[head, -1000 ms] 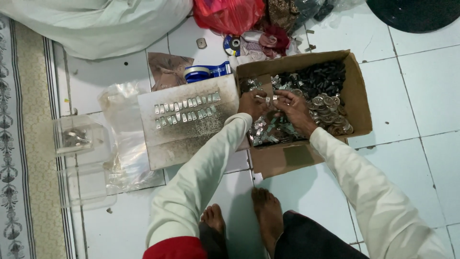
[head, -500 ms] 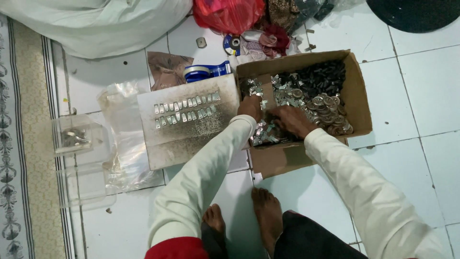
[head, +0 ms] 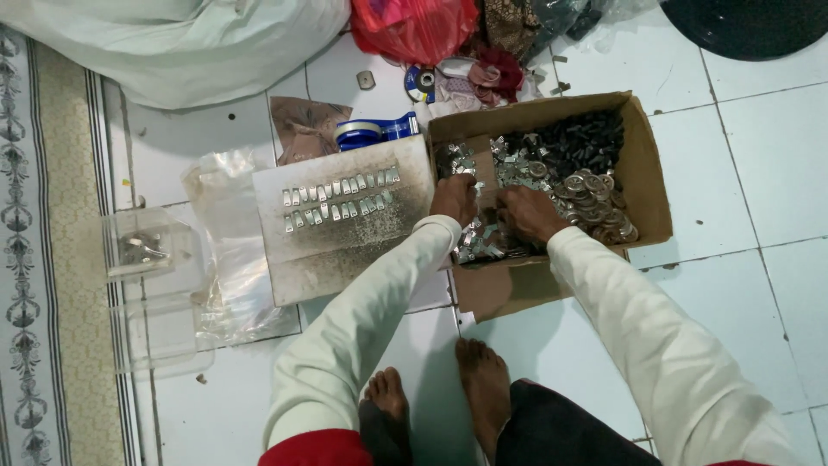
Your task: The person sorts small metal parts from a cardboard box onto a white board, arranging them in neat rows. The person uses both hands to pick up and place the parts.
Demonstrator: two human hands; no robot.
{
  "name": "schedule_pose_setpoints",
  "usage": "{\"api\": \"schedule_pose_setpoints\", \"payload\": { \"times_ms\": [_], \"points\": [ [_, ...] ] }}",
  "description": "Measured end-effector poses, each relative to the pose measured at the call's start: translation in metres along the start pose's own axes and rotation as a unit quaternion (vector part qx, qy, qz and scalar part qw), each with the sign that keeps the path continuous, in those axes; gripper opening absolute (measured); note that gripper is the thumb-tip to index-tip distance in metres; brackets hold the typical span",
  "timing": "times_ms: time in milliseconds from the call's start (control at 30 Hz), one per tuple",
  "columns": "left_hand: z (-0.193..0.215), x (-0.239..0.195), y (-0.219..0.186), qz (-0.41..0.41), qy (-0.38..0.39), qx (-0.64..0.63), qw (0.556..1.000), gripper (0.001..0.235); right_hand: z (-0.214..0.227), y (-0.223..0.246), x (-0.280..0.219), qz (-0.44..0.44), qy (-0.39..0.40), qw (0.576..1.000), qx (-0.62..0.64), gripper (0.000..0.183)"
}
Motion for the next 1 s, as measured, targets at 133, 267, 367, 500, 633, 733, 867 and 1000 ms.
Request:
{"api": "schedule_pose_setpoints", "payload": {
  "times_ms": [133, 267, 367, 500, 633, 733, 867, 1000],
  "points": [
    [0.014, -0.009, 0.007, 0.002, -0.084, -0.127, 0.988, 0.029, 0.022, 0.006, 0.021, -0.059, -0.034, 0.960, 0.271, 0.015],
    [0.045, -0.026, 0.001, -0.001, -0.105, -0.283, 0.953, 0.021, 0.049, 0.052, 0.023, -0.125, -0.060, 0.889, 0.437, 0.021],
    [0.079, -0.035, 0.002, -0.027, -0.105, -0.289, 0.951, 0.017, 0.057, 0.080, 0.031, -0.100, -0.059, 0.882, 0.456, 0.024],
    [0.110, -0.028, 0.043, -0.008, -0.127, -0.257, 0.958, 0.011, 0.060, 0.104, 0.051, -0.097, -0.086, 0.874, 0.468, 0.024],
    [0.146, -0.044, 0.076, 0.063, -0.158, -0.136, 0.976, 0.010, 0.060, 0.131, 0.065, -0.095, -0.087, 0.878, 0.462, 0.032],
    [0.155, -0.051, 0.091, 0.102, -0.169, -0.092, 0.976, 0.013, 0.045, 0.144, 0.077, -0.075, -0.064, 0.906, 0.411, 0.031],
    [0.151, -0.045, 0.101, 0.113, -0.170, -0.084, 0.975, 0.014, 0.021, 0.140, 0.087, -0.115, -0.040, 0.940, 0.319, 0.034],
    [0.142, -0.030, 0.103, 0.102, -0.167, -0.045, 0.980, 0.011, 0.017, 0.143, 0.094, -0.112, -0.062, 0.950, 0.284, 0.028]
  ]
}}
Point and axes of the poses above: each hand's wrist, its own x-axis towards the middle knuckle, its own z-axis out of the back of the hand, y = z × x, the point moved 8 cm from there along x, towards the middle knuckle, and after that the axes turned 1 degree about -y, right-handed, at the moved point
